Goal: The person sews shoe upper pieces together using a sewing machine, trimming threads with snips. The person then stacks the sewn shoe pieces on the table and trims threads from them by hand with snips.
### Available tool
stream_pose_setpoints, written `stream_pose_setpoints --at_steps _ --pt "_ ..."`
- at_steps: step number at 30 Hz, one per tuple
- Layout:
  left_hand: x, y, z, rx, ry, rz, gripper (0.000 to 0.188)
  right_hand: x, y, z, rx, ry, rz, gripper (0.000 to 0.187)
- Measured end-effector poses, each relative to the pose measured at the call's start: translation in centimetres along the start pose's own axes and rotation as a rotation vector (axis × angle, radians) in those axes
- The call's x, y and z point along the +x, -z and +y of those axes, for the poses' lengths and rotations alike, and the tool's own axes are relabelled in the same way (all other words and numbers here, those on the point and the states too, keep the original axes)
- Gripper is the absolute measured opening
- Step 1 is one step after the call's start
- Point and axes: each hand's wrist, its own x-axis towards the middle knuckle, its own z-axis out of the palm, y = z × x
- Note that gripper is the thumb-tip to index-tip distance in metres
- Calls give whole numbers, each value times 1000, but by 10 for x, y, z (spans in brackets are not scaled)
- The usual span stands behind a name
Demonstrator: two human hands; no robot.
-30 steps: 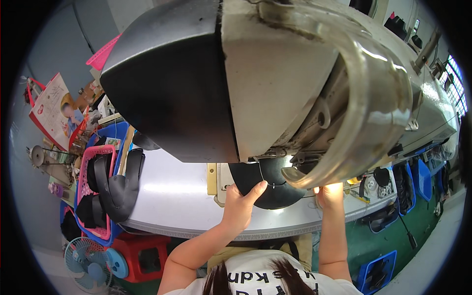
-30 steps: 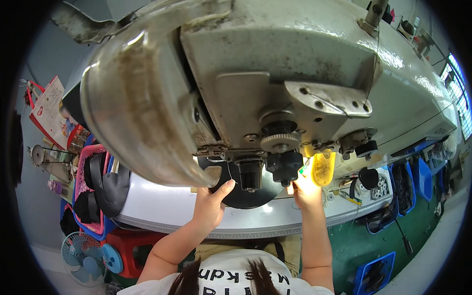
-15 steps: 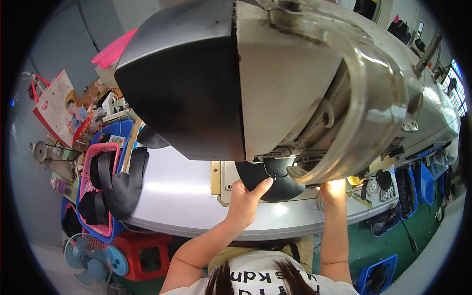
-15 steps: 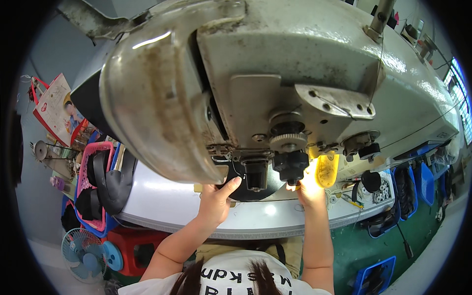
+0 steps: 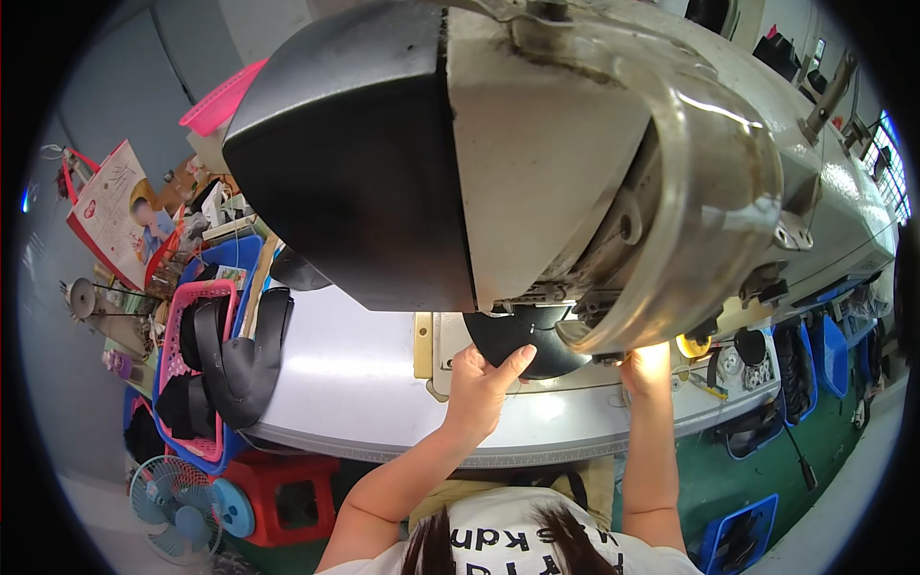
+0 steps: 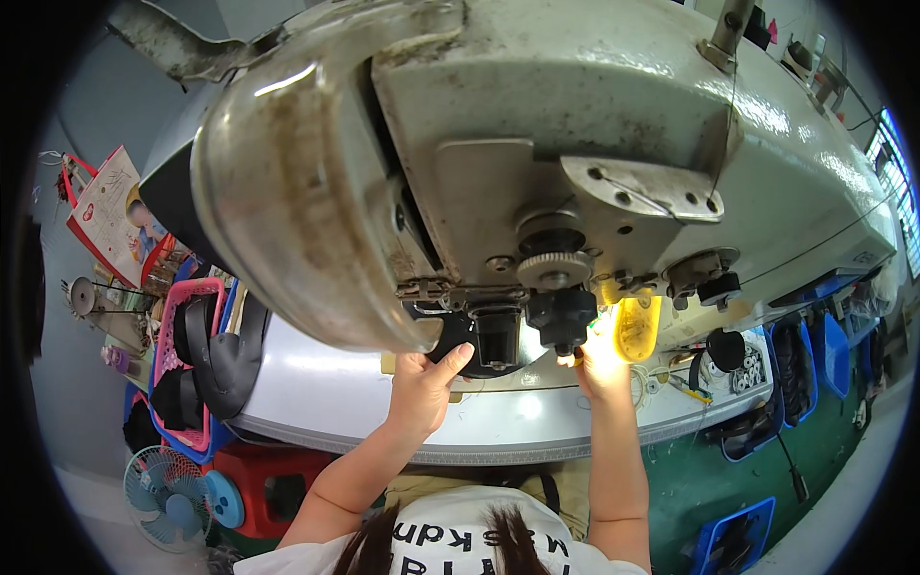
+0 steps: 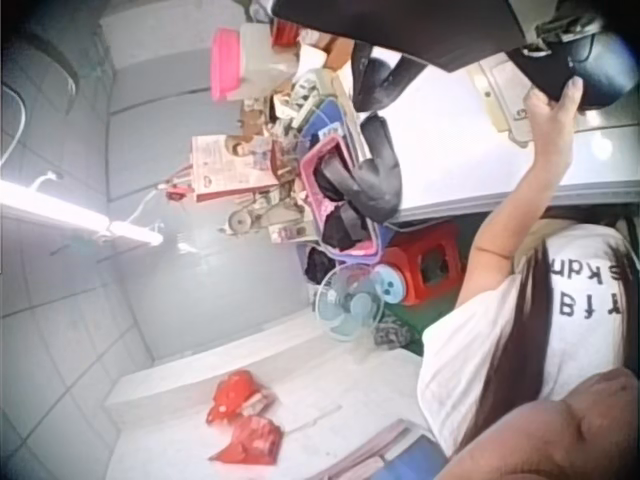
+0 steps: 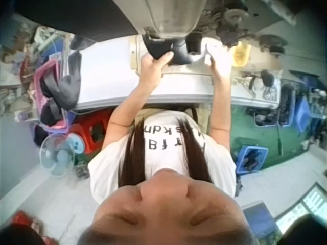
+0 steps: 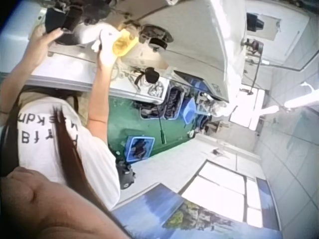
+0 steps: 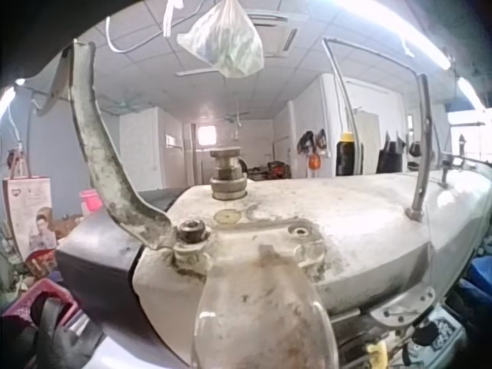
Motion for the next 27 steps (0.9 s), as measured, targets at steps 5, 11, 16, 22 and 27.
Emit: stream_pose_setpoints --at_steps 5,11,16,22,27 --pt "-2 -2 2 -24 8 20 10 -7 -12 -6 -8 16 -7 27" --pt "2 6 1 -52 -8 -19 9 -20 -24 -8 -144 77 3 8" --pt "2 9 9 -28 17 -3 9 -27 -32 -8 -168 9 95 25" --pt "9 14 25 19 78 50 12 -51 -36 -9 -248 -117 44 28" --pt "17 23 37 49 103 -18 11 -63 -41 -3 -238 -145 -25 17"
